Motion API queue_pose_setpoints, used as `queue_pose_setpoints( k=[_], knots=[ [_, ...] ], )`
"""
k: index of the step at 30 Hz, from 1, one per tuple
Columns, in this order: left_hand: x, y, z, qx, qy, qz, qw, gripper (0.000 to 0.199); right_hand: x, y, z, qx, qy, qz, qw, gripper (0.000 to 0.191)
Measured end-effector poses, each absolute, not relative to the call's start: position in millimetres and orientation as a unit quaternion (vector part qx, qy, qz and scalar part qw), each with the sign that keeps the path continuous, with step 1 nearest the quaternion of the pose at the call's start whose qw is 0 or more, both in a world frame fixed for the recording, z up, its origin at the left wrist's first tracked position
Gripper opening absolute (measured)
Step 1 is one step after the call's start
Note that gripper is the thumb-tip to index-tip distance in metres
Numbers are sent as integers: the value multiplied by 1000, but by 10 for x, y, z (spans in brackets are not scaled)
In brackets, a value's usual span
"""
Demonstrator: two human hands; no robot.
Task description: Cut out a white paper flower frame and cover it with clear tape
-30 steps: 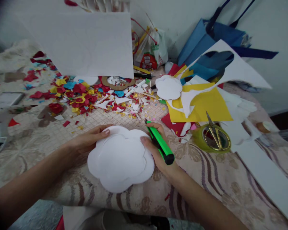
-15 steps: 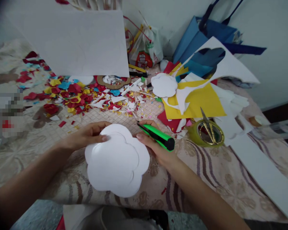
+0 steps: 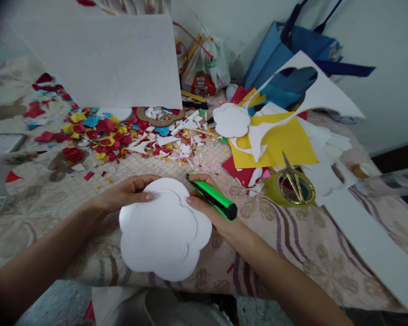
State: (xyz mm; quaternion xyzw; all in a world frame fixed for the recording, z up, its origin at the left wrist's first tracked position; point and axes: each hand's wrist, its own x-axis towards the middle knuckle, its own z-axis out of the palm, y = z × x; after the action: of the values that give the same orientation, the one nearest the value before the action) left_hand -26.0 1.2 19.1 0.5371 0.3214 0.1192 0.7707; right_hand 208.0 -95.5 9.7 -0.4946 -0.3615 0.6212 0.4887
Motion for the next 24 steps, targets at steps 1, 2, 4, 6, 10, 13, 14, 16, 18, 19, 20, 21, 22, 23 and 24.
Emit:
queue_pose_setpoints(
  k=[1,2,4,6,10,13,14,16,18,19,20,21,22,23,24],
  knots=[
    [-264,22,190,534,335,126,766,46,2084,-947,89,-505,-359,606,499,43],
    [-268,32,189,529,350,136,761,45,2090,-938,82,-515,-356,587,513,44],
    [-270,53,184,514,378,164,753,41,2099,-922,71,-528,-348,552,543,46],
    [-266,70,178,491,392,189,755,37,2101,-909,64,-531,-337,536,562,48],
    [-263,84,159,456,390,203,774,33,2078,-907,52,-527,-326,553,557,45],
    [-282,92,135,450,388,204,778,32,2058,-917,24,-514,-326,573,548,44],
    [-289,97,125,449,390,206,777,32,2055,-921,12,-510,-326,579,547,44],
    [-296,107,107,447,397,207,775,32,2056,-927,-6,-505,-326,587,542,44],
    [-290,115,98,443,406,210,771,32,2064,-926,-12,-512,-327,584,539,45],
    [-283,117,98,438,411,213,771,32,2069,-923,-10,-517,-327,581,537,46],
    [-273,118,101,432,415,217,771,32,2074,-918,-5,-522,-327,577,537,47],
    [-263,117,106,425,418,222,772,33,2078,-912,1,-525,-325,574,538,48],
    [-254,114,112,418,421,226,772,33,2080,-905,7,-526,-323,573,539,49],
    [-245,109,118,411,424,229,774,34,2080,-898,13,-525,-319,573,542,49],
    [-239,103,122,406,427,229,775,34,2080,-892,19,-523,-314,574,546,49]
  ],
)
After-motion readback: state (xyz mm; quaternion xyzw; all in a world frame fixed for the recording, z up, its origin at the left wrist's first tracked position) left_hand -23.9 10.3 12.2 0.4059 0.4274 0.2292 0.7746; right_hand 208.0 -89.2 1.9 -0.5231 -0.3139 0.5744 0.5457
